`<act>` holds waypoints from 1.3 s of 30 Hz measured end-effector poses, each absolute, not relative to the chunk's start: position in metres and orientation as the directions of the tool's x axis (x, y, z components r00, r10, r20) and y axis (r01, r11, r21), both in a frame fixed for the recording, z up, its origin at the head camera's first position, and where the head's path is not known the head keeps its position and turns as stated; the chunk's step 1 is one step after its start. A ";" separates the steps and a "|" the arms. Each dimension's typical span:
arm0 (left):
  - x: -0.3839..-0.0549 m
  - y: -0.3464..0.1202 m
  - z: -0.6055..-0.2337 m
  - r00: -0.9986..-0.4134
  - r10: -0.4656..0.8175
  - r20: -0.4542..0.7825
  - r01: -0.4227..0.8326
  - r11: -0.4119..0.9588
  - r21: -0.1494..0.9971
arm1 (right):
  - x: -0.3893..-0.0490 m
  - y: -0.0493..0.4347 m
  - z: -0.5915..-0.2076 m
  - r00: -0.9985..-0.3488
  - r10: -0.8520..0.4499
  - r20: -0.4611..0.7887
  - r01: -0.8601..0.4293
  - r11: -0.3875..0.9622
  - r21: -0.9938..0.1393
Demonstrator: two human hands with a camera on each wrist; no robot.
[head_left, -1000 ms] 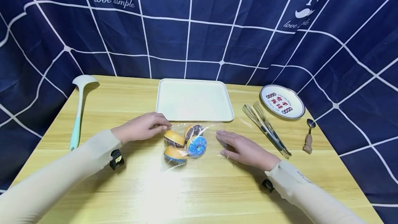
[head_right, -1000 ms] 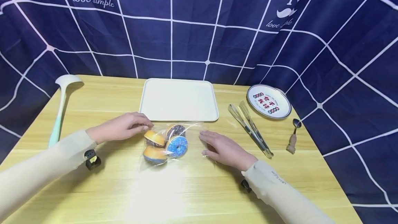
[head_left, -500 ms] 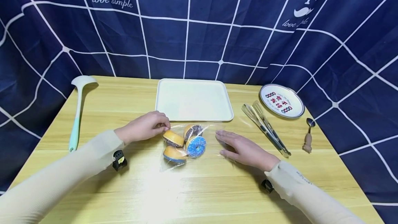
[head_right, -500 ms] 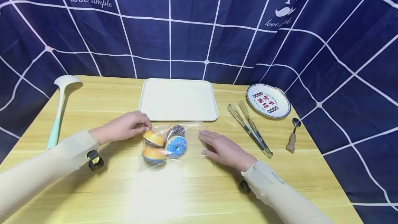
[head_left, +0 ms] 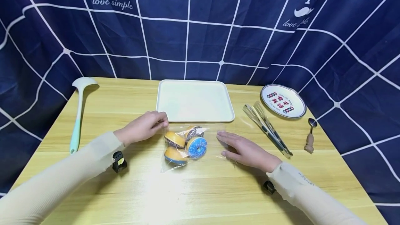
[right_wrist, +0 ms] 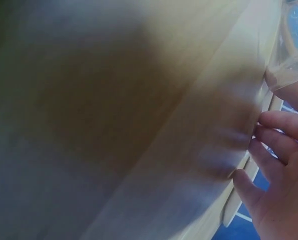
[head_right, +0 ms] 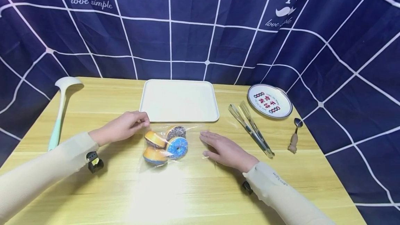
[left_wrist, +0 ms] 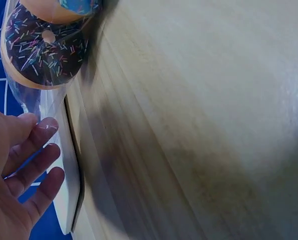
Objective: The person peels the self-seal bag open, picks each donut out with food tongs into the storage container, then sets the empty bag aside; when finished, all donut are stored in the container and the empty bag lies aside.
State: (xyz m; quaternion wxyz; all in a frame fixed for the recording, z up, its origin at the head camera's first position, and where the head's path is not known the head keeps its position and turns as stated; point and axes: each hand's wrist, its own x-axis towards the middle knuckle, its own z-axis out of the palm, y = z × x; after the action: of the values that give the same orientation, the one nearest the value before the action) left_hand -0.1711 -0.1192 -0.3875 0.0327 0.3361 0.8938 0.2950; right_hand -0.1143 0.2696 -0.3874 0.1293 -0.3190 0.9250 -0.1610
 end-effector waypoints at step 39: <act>-0.168 -0.116 -0.387 -0.762 0.616 0.201 0.587 0.526 0.615 | -0.113 0.272 -0.390 -0.757 -0.647 -0.094 -0.572 0.725 -0.384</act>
State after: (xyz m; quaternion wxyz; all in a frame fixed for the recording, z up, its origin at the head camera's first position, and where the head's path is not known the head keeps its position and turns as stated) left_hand -0.1681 -0.1161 -0.3875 0.0207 0.3444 0.8733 0.3441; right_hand -0.1125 0.2719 -0.3900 0.1114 -0.3304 0.9220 -0.1683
